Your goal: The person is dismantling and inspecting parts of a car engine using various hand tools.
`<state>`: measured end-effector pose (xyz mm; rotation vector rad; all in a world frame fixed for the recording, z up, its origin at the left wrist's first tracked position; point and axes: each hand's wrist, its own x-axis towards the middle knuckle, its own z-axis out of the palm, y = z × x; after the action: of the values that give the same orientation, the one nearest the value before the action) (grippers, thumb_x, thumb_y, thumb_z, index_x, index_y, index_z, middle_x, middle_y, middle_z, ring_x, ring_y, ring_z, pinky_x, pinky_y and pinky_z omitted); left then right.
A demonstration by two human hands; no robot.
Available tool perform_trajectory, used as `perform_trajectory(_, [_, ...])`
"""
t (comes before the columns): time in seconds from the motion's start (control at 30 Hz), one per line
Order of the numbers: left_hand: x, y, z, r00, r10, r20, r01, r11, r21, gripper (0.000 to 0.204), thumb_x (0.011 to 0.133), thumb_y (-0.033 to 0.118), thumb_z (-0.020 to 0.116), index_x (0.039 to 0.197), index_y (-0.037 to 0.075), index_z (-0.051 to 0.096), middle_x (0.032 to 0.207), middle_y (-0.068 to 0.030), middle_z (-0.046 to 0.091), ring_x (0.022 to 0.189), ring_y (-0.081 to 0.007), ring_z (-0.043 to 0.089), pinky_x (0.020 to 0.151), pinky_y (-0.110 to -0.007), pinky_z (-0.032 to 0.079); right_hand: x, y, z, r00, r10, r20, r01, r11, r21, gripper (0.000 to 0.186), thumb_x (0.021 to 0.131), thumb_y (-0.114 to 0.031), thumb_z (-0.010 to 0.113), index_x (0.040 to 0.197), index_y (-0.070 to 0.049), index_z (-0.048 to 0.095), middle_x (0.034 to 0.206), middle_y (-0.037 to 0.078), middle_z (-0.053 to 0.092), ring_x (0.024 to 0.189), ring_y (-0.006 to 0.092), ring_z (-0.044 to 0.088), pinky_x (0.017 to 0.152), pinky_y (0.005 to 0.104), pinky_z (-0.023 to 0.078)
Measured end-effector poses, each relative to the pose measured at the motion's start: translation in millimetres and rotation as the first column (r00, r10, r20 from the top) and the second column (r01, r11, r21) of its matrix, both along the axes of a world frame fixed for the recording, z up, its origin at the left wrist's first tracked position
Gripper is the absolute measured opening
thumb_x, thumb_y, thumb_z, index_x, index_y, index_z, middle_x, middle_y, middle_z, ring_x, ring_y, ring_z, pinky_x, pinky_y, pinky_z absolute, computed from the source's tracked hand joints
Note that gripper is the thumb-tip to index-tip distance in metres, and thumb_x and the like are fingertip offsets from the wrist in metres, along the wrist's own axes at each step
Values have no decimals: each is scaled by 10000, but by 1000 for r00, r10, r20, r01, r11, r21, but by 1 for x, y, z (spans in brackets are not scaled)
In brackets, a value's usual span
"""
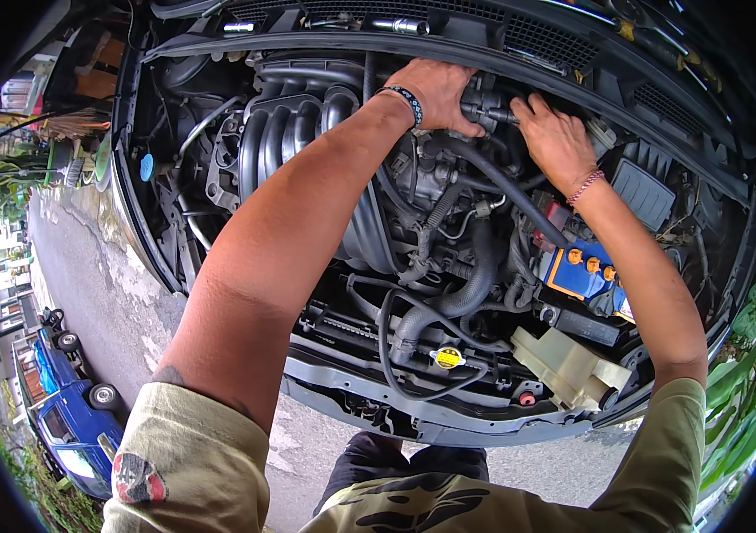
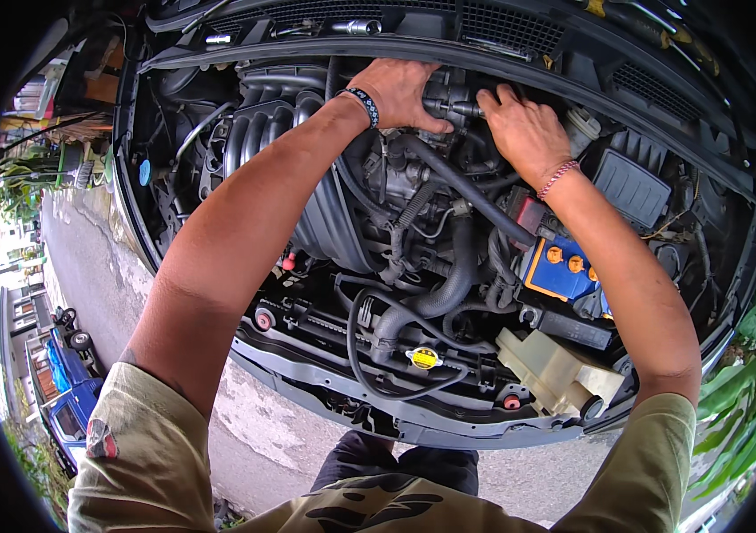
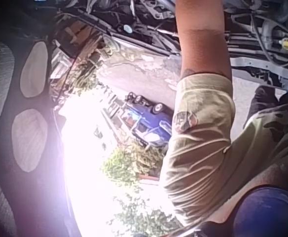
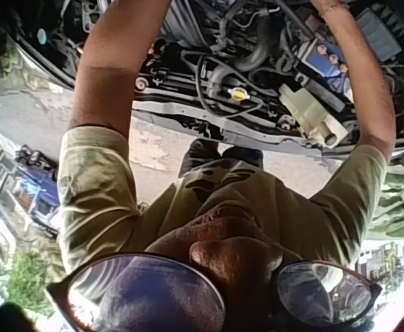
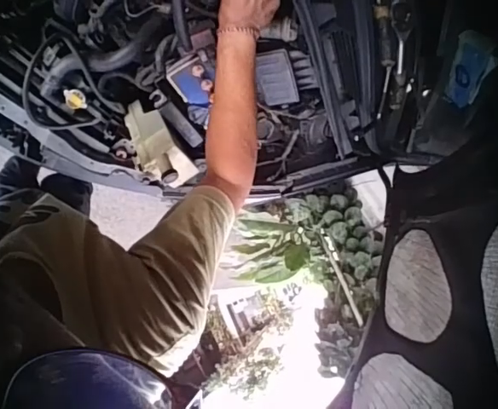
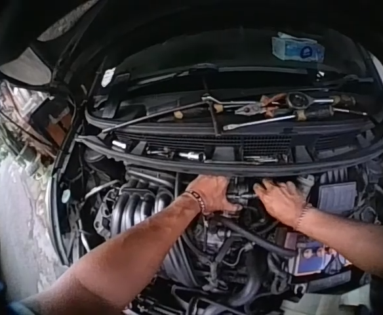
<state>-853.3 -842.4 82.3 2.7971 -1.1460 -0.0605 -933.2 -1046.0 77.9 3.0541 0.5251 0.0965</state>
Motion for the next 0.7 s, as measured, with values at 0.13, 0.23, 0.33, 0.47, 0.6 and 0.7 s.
perform_trajectory(0.13, [-2,1,0,1000,-2,20,2,1000,-17,924,631,594,805,1316,43,522,1226,-206,622,1191,-351,572,1040,-433,455,1,-11,6,986,-145,-79,160,957,240,331,808,-146,674,1133,-94,634,951,183,694,869,378,673,760,444,551])
perform_trajectory(0.23, [0,1,-3,1000,1,7,0,999,-35,931,618,566,823,1327,49,511,1241,-211,614,1201,-357,565,1041,-438,454,5,-15,-1,988,103,119,-150,845,513,399,798,-77,678,1195,-101,639,1052,174,688,876,364,669,767,425,551])
perform_trajectory(0.33, [1,-1,2,999,-6,-32,7,1000,20,909,621,527,834,1332,64,506,1251,-212,610,1209,-365,558,1045,-442,451,5,2,-9,980,155,128,-189,927,323,408,794,-116,664,1201,-114,656,1099,97,682,835,331,678,748,417,557])
perform_trajectory(0.47, [2,-1,-4,1000,11,-26,-11,999,-35,865,640,482,832,1331,76,508,1261,-215,603,1213,-364,556,1043,-444,452,3,18,-7,980,165,108,-184,964,194,327,847,-183,642,1165,-107,650,1088,102,664,787,324,685,688,430,548])
perform_trajectory(0.6, [0,1,-5,999,-5,31,9,994,-109,775,667,458,811,1255,20,561,1156,-246,640,1139,-379,591,1020,-441,453,2,26,-6,986,121,117,-143,970,197,327,865,-185,638,1173,-84,600,1137,97,654,779,333,687,688,429,545])
perform_trajectory(0.7, [4,2,-7,1000,-6,21,7,999,-53,758,681,457,804,1252,21,562,1157,-245,640,1128,-381,597,1011,-438,462,3,23,-5,981,114,160,-142,973,180,296,882,-199,623,1148,-72,591,1159,112,643,781,334,689,691,431,544])
